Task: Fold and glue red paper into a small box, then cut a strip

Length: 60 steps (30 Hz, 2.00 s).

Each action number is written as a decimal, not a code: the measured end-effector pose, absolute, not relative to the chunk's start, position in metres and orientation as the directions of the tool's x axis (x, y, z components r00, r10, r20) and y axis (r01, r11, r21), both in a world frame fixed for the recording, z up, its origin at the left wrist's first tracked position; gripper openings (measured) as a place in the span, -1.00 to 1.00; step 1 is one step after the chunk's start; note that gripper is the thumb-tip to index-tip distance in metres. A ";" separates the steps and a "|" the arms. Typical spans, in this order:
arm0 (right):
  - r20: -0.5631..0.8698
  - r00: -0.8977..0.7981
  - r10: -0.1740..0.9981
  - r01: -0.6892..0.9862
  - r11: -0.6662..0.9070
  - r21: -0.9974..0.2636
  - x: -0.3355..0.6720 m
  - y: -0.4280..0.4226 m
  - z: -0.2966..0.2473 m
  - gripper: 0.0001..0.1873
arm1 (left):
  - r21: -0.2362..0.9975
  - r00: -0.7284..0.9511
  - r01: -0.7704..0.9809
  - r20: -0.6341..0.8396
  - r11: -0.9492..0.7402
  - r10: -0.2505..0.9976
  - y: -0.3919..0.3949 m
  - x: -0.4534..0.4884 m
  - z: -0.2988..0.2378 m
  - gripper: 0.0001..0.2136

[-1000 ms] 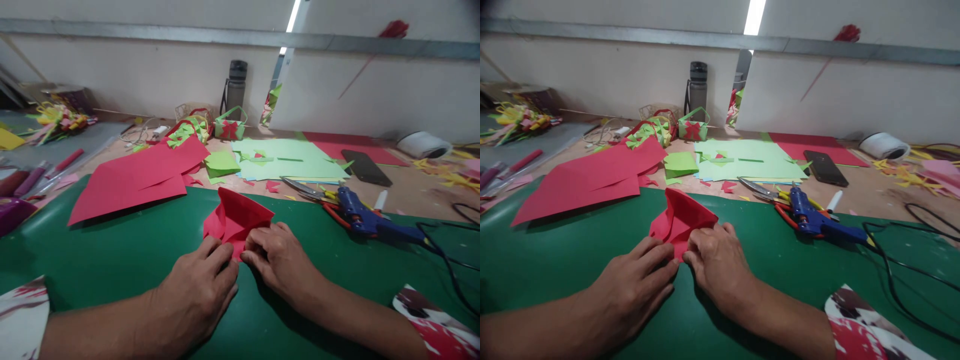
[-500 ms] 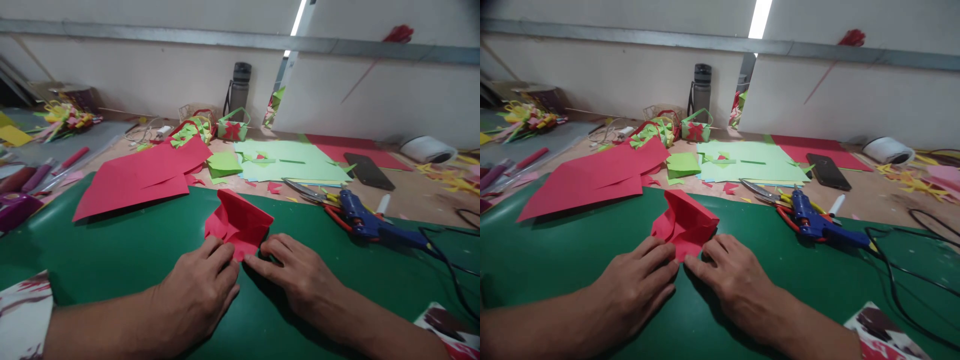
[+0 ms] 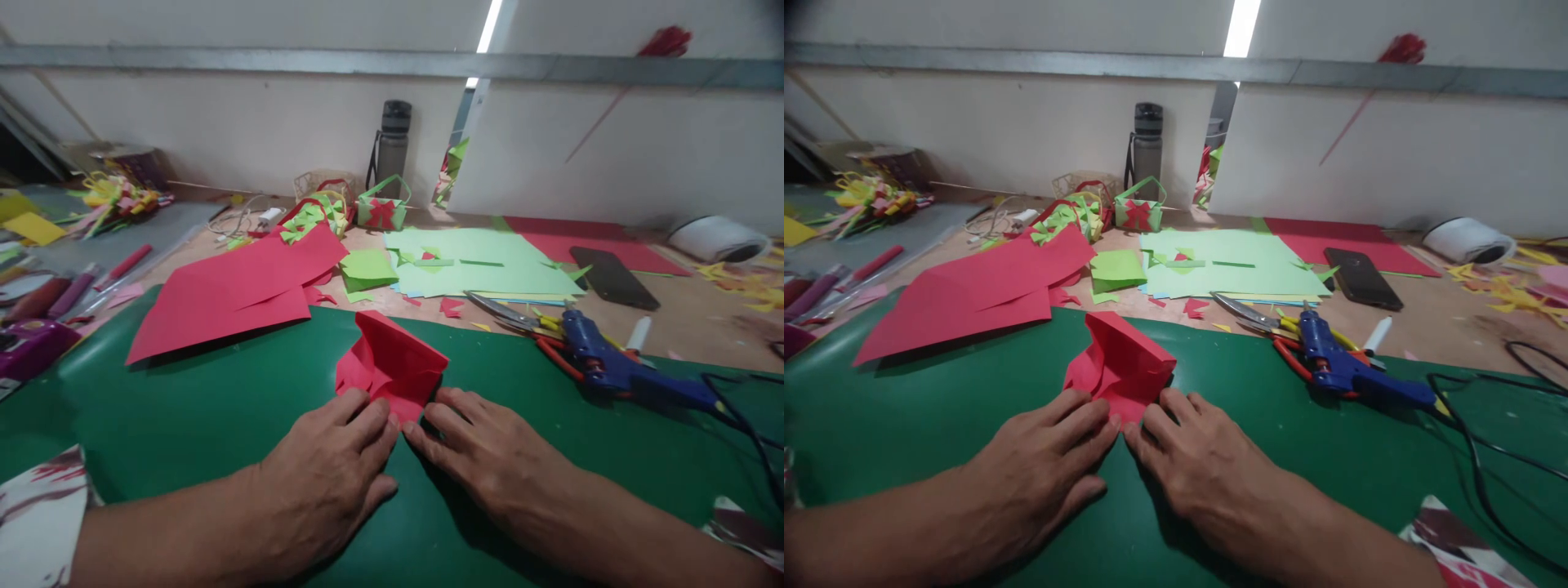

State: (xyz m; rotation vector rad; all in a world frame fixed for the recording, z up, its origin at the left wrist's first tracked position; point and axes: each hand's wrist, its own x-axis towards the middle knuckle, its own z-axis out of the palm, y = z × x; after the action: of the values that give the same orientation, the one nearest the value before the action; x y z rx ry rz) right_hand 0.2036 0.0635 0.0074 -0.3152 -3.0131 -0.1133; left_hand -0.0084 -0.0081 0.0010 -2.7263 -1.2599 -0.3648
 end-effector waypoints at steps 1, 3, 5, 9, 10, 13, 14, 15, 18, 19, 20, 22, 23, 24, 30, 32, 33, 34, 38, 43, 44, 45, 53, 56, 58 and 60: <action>0.120 -0.974 0.194 0.204 0.976 0.072 0.205 0.064 0.007 -0.66 | -0.006 0.626 0.760 0.274 -0.650 0.730 -0.009 -0.009 0.000 -0.75; 0.126 -0.976 0.179 0.190 0.978 0.084 0.207 0.065 0.007 -0.65 | -0.010 0.632 0.752 0.295 -0.659 0.717 -0.009 -0.010 -0.001 -0.77; 0.126 -0.978 0.167 0.178 0.980 0.088 0.209 0.066 0.008 -0.63 | -0.013 0.641 0.741 0.310 -0.671 0.702 -0.010 -0.011 -0.003 -0.79; 0.121 -0.981 0.150 0.161 0.984 0.081 0.211 0.067 0.010 -0.68 | 0.010 0.643 0.736 0.305 -0.677 0.703 -0.011 -0.014 -0.005 -0.80; 0.117 -0.981 0.153 0.162 0.984 0.069 0.211 0.068 0.011 -0.68 | 0.022 0.639 0.737 0.303 -0.676 0.707 -0.012 -0.014 -0.005 -0.80; 0.103 -0.978 0.181 0.184 0.983 0.024 0.208 0.068 0.012 -0.65 | 0.069 0.632 0.731 0.306 -0.679 0.712 -0.012 -0.014 -0.004 -0.81; 0.097 -0.976 0.193 0.196 0.980 0.019 0.206 0.067 0.012 -0.64 | 0.085 0.629 0.729 0.309 -0.679 0.713 -0.012 -0.014 -0.003 -0.82; 0.086 -0.975 0.206 0.209 0.978 0.021 0.203 0.067 0.012 -0.62 | 0.106 0.620 0.729 0.314 -0.676 0.719 -0.013 -0.014 -0.003 -0.82; 0.050 -0.973 0.227 0.229 0.972 0.047 0.197 0.067 0.011 -0.59 | 0.177 0.576 0.740 0.329 -0.648 0.748 -0.014 -0.013 -0.001 -0.83; 0.036 -0.974 0.224 0.226 0.973 0.049 0.196 0.067 0.011 -0.59 | 0.194 0.566 0.740 0.337 -0.644 0.752 -0.014 -0.013 -0.001 -0.83; 0.023 -0.975 0.221 0.221 0.974 0.045 0.196 0.067 0.012 -0.59 | 0.205 0.560 0.739 0.342 -0.642 0.755 -0.014 -0.013 0.000 -0.83; 0.014 -0.975 0.220 0.220 0.975 0.024 0.200 0.068 0.013 -0.60 | 0.213 0.560 0.734 0.346 -0.645 0.752 -0.014 -0.014 0.000 -0.82; 0.015 -0.974 0.224 0.224 0.974 0.011 0.202 0.068 0.013 -0.60 | 0.217 0.559 0.733 0.346 -0.645 0.753 -0.013 -0.014 0.001 -0.82; 0.018 -0.973 0.229 0.229 0.973 0.000 0.205 0.069 0.013 -0.60 | 0.223 0.558 0.732 0.345 -0.643 0.755 -0.013 -0.014 0.001 -0.82; 0.037 -0.976 0.217 0.216 0.976 -0.011 0.216 0.072 0.008 -0.56 | 0.212 0.558 0.723 0.381 -0.657 0.737 -0.013 -0.015 -0.002 -0.82; 0.046 -0.978 0.205 0.205 0.979 -0.003 0.216 0.072 0.008 -0.57 | 0.202 0.559 0.719 0.399 -0.665 0.727 -0.014 -0.016 -0.002 -0.82; 0.053 -0.978 0.202 0.203 0.979 0.002 0.216 0.072 0.009 -0.59 | 0.204 0.558 0.719 0.401 -0.665 0.726 -0.015 -0.016 -0.002 -0.82; 0.062 -0.978 0.201 0.202 0.979 0.006 0.216 0.071 0.009 -0.60 | 0.207 0.557 0.721 0.394 -0.661 0.731 -0.015 -0.016 -0.002 -0.81; 0.101 -0.969 0.226 0.223 0.974 -0.038 0.216 0.068 0.012 -0.59 | 0.169 0.593 0.741 0.289 -0.650 0.752 -0.014 -0.015 0.003 -0.78; 0.096 -0.952 0.292 0.290 0.956 -0.028 0.209 0.066 0.008 -0.49 | 0.140 0.607 0.748 0.251 -0.648 0.754 -0.013 -0.012 0.003 -0.78; 0.087 -0.948 0.307 0.308 0.952 -0.007 0.206 0.066 0.007 -0.52 | 0.141 0.599 0.754 0.254 -0.642 0.760 -0.013 -0.011 0.002 -0.78; 0.079 -0.944 0.320 0.322 0.947 0.013 0.203 0.066 0.006 -0.55 | 0.138 0.596 0.756 0.259 -0.639 0.760 -0.013 -0.011 0.002 -0.79; 0.064 -0.943 0.327 0.332 0.937 0.110 0.196 0.062 0.003 -0.58 | 0.134 0.582 0.750 0.331 -0.648 0.743 -0.014 -0.011 -0.004 -0.83; 0.051 -0.945 0.322 0.325 0.945 0.047 0.204 0.061 0.003 -0.62 | 0.126 0.567 0.744 0.399 -0.656 0.721 -0.015 -0.012 -0.006 -0.85; 0.095 -0.942 0.322 0.321 0.947 -0.026 0.209 0.060 0.005 -0.69 | 0.135 0.559 0.730 0.445 -0.670 0.699 -0.014 -0.014 -0.006 -0.81; 0.213 -0.920 0.329 0.317 0.944 -0.087 0.210 0.060 0.008 -0.75 | 0.137 0.544 0.720 0.498 -0.681 0.675 -0.011 -0.016 -0.004 -0.77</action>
State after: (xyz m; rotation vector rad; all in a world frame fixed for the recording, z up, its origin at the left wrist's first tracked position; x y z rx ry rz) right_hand 0.2103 0.0600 0.0077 -0.4837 -2.8740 0.0753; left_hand -0.0163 -0.0106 -0.0041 -2.6861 -1.2163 -0.8100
